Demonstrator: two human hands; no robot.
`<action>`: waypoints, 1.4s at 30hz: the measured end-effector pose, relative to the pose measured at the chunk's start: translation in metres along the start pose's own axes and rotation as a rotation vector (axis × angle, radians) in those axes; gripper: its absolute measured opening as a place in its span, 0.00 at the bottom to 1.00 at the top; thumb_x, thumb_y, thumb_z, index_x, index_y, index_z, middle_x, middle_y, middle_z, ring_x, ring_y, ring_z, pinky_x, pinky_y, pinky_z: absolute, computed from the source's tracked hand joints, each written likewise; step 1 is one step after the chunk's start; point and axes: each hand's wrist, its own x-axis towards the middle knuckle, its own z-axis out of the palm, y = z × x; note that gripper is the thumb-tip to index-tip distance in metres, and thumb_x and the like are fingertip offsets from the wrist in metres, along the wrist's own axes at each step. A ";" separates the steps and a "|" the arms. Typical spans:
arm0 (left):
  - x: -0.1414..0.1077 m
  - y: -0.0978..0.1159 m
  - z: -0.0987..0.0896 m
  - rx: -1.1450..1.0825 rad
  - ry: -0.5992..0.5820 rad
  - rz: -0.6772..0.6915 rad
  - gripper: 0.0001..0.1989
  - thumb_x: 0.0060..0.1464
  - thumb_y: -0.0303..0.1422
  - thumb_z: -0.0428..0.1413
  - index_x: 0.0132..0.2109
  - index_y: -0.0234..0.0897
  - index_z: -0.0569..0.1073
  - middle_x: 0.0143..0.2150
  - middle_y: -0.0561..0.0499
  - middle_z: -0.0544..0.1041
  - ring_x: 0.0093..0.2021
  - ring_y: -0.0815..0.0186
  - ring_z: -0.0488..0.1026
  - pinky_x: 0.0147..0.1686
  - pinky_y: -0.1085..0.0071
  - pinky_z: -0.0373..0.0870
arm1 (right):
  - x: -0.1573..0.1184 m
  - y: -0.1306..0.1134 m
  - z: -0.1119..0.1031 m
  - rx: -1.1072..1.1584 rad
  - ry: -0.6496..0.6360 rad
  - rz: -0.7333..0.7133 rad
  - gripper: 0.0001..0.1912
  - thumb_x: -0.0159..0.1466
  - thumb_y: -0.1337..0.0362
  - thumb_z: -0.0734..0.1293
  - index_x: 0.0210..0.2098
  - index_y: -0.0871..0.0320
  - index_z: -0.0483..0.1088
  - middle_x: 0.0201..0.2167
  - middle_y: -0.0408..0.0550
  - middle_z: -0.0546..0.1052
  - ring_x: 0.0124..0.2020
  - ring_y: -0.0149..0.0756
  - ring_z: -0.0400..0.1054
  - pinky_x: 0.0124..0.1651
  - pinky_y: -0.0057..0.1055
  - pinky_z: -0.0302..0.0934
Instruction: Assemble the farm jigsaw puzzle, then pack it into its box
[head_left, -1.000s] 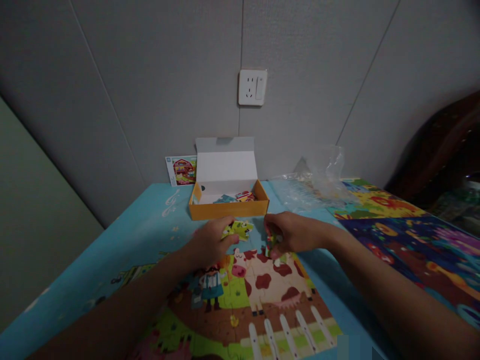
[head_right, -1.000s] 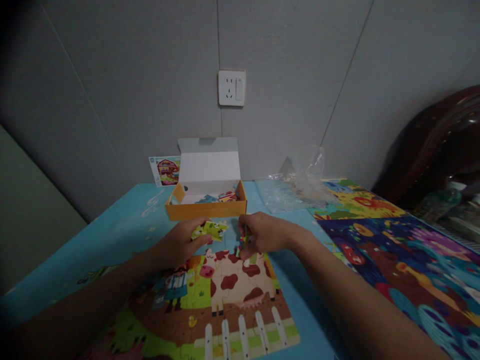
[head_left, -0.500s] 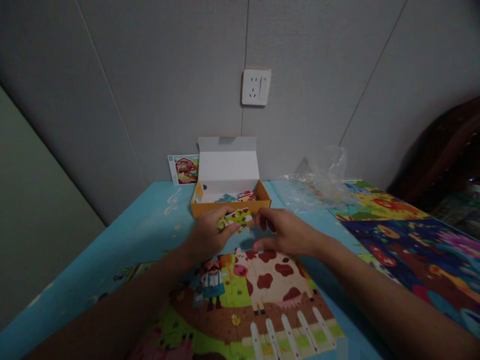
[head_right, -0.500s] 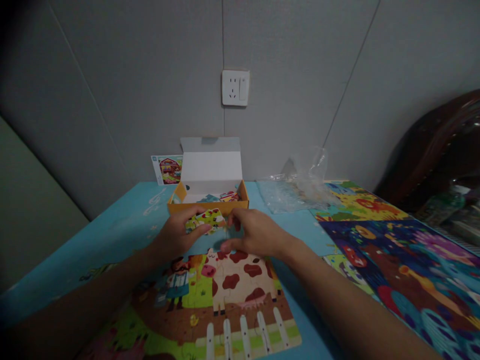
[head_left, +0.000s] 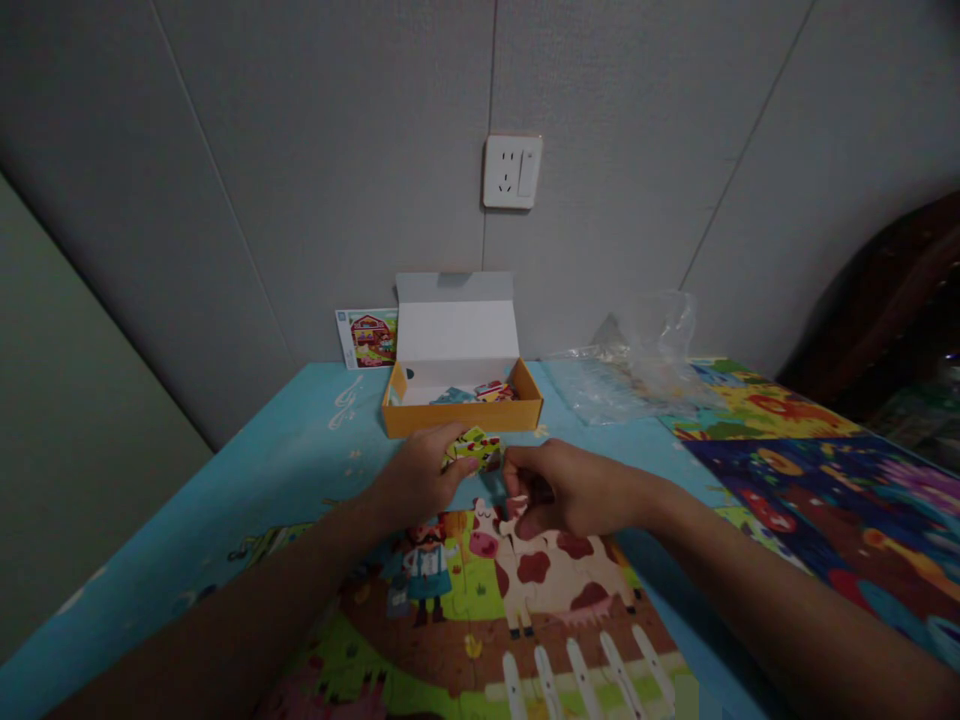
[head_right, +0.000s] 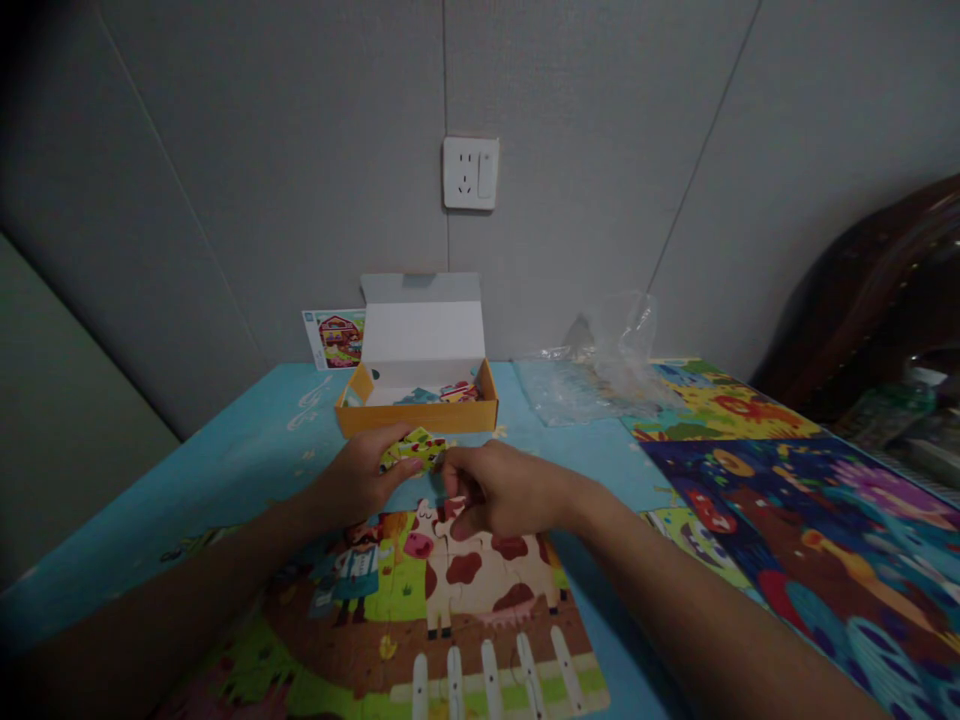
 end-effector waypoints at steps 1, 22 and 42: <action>0.000 0.001 -0.001 -0.003 -0.004 -0.001 0.12 0.56 0.34 0.54 0.46 0.34 0.73 0.41 0.45 0.79 0.42 0.58 0.75 0.43 0.65 0.69 | 0.000 0.000 -0.001 0.024 0.023 -0.020 0.14 0.52 0.68 0.71 0.33 0.57 0.61 0.23 0.37 0.64 0.23 0.26 0.57 0.25 0.25 0.47; -0.002 0.009 -0.008 -0.071 -0.084 0.007 0.17 0.54 0.30 0.52 0.50 0.33 0.71 0.47 0.41 0.77 0.47 0.55 0.74 0.48 0.61 0.68 | 0.009 0.007 0.004 0.234 0.226 -0.008 0.13 0.57 0.57 0.70 0.28 0.60 0.66 0.22 0.39 0.65 0.23 0.26 0.57 0.26 0.26 0.51; 0.003 0.006 -0.012 0.048 -0.021 -0.098 0.12 0.52 0.31 0.54 0.45 0.36 0.68 0.39 0.47 0.77 0.40 0.59 0.75 0.41 0.66 0.68 | 0.011 -0.014 0.030 -0.251 0.172 0.052 0.26 0.49 0.48 0.74 0.38 0.59 0.66 0.41 0.52 0.67 0.38 0.41 0.64 0.39 0.36 0.59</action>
